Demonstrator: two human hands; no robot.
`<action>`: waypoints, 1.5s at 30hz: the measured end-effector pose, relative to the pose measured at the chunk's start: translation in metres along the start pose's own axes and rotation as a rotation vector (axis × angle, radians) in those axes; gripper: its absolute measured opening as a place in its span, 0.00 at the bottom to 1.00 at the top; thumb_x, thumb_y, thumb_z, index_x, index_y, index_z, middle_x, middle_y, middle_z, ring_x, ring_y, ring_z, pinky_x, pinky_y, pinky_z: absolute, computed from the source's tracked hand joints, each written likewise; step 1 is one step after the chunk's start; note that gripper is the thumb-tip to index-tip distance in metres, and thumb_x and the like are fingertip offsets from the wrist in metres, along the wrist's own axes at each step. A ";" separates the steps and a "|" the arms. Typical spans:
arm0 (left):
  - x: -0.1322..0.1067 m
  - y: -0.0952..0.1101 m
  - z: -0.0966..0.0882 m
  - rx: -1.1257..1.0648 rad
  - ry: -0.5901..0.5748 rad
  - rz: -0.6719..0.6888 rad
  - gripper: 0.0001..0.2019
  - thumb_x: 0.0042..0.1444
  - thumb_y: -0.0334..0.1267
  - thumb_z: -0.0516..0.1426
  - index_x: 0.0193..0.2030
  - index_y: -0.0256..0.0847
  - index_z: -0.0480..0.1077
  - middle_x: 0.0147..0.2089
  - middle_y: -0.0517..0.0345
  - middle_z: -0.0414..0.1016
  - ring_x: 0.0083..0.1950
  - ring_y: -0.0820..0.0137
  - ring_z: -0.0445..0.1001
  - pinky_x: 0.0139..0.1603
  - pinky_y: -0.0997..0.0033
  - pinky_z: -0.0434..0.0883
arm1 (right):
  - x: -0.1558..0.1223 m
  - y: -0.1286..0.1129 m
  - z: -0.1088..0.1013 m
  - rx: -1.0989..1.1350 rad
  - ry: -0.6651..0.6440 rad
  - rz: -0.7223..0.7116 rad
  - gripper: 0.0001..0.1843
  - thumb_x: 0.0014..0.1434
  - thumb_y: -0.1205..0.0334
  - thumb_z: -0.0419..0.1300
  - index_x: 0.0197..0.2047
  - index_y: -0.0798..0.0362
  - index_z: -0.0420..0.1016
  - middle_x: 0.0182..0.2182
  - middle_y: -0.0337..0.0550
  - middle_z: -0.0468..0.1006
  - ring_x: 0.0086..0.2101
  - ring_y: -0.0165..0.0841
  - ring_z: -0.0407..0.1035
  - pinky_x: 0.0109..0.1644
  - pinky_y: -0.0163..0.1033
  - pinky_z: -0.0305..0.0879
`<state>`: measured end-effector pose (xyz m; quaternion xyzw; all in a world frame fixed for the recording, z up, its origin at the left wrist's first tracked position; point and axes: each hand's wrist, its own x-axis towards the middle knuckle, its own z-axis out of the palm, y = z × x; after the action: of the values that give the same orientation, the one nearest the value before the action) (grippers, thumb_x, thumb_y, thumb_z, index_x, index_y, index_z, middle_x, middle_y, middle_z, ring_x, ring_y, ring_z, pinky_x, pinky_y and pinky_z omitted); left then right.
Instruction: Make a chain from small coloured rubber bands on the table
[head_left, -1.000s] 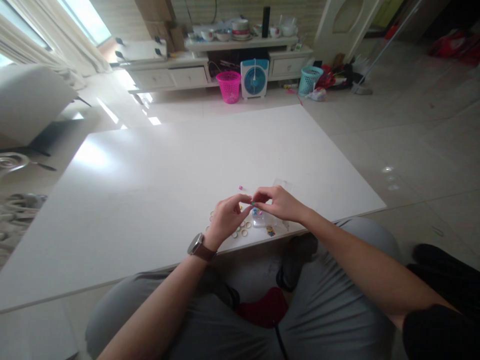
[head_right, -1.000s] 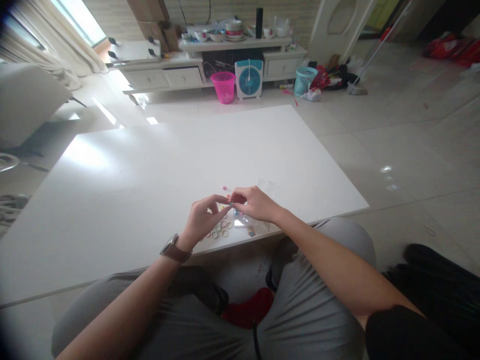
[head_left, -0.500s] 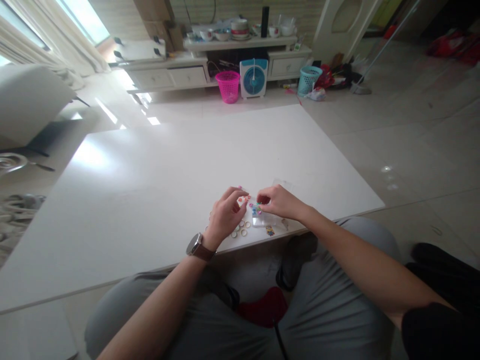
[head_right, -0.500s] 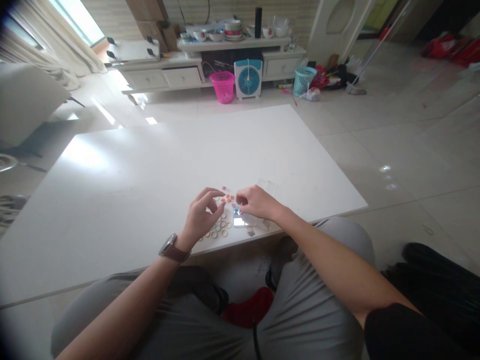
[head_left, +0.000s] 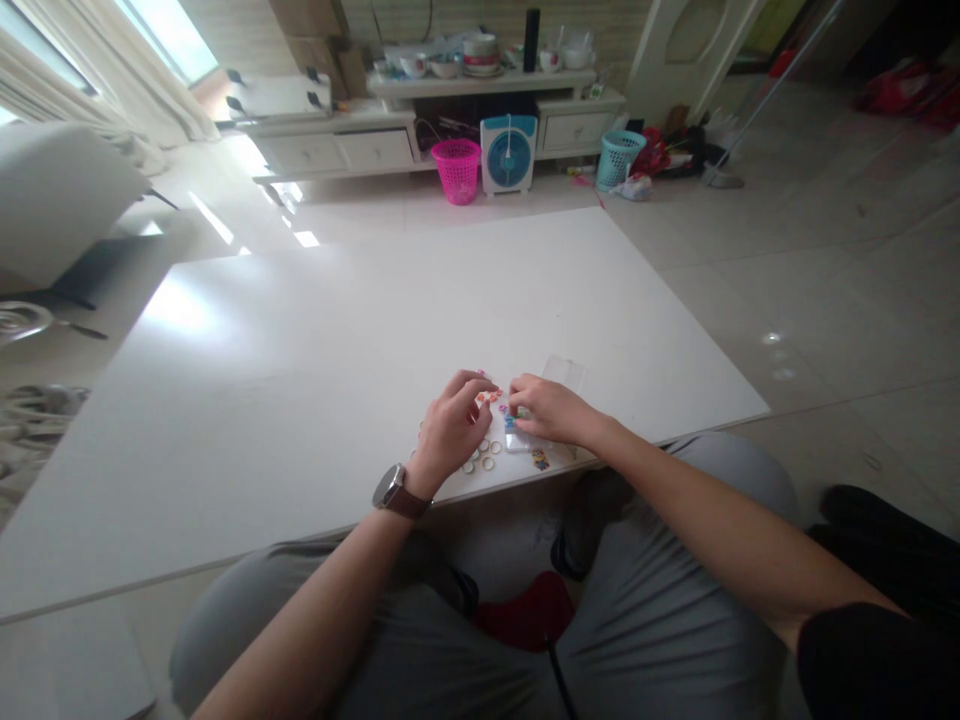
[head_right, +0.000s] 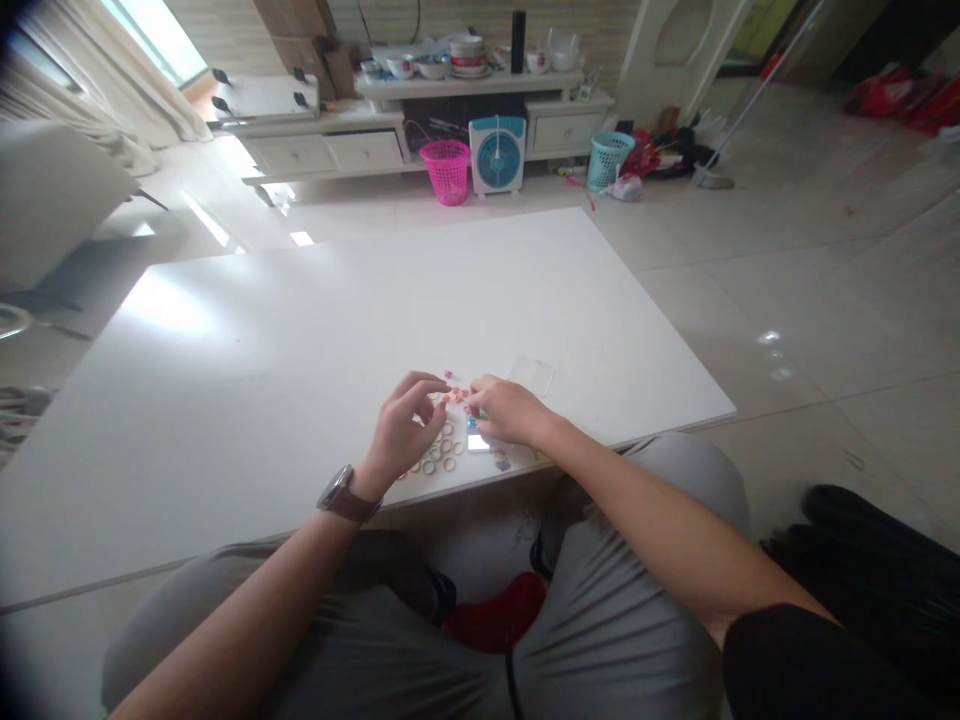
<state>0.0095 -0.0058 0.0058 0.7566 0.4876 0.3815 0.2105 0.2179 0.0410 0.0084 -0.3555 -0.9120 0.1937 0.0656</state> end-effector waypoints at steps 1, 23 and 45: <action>0.000 0.000 0.000 0.001 -0.001 0.000 0.10 0.63 0.30 0.54 0.48 0.43 0.73 0.51 0.54 0.74 0.31 0.78 0.71 0.36 0.75 0.72 | 0.000 0.000 0.000 0.001 -0.002 0.004 0.04 0.57 0.71 0.64 0.34 0.53 0.79 0.40 0.46 0.76 0.44 0.38 0.70 0.47 0.38 0.65; 0.000 0.000 -0.001 -0.005 -0.029 -0.002 0.08 0.65 0.32 0.53 0.46 0.42 0.73 0.51 0.54 0.74 0.30 0.78 0.70 0.35 0.74 0.72 | 0.001 0.001 -0.004 0.073 -0.029 -0.019 0.06 0.57 0.71 0.64 0.31 0.53 0.81 0.38 0.45 0.78 0.41 0.37 0.71 0.48 0.39 0.66; 0.002 -0.012 0.000 0.190 -0.215 -0.173 0.09 0.58 0.29 0.56 0.42 0.42 0.76 0.43 0.57 0.78 0.33 0.71 0.74 0.38 0.68 0.70 | -0.004 0.003 -0.017 -0.090 0.025 0.081 0.06 0.62 0.67 0.60 0.36 0.52 0.79 0.38 0.45 0.79 0.43 0.38 0.71 0.46 0.39 0.61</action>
<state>0.0032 0.0012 -0.0017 0.7647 0.5596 0.2309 0.2211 0.2271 0.0460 0.0226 -0.3972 -0.9037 0.1507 0.0532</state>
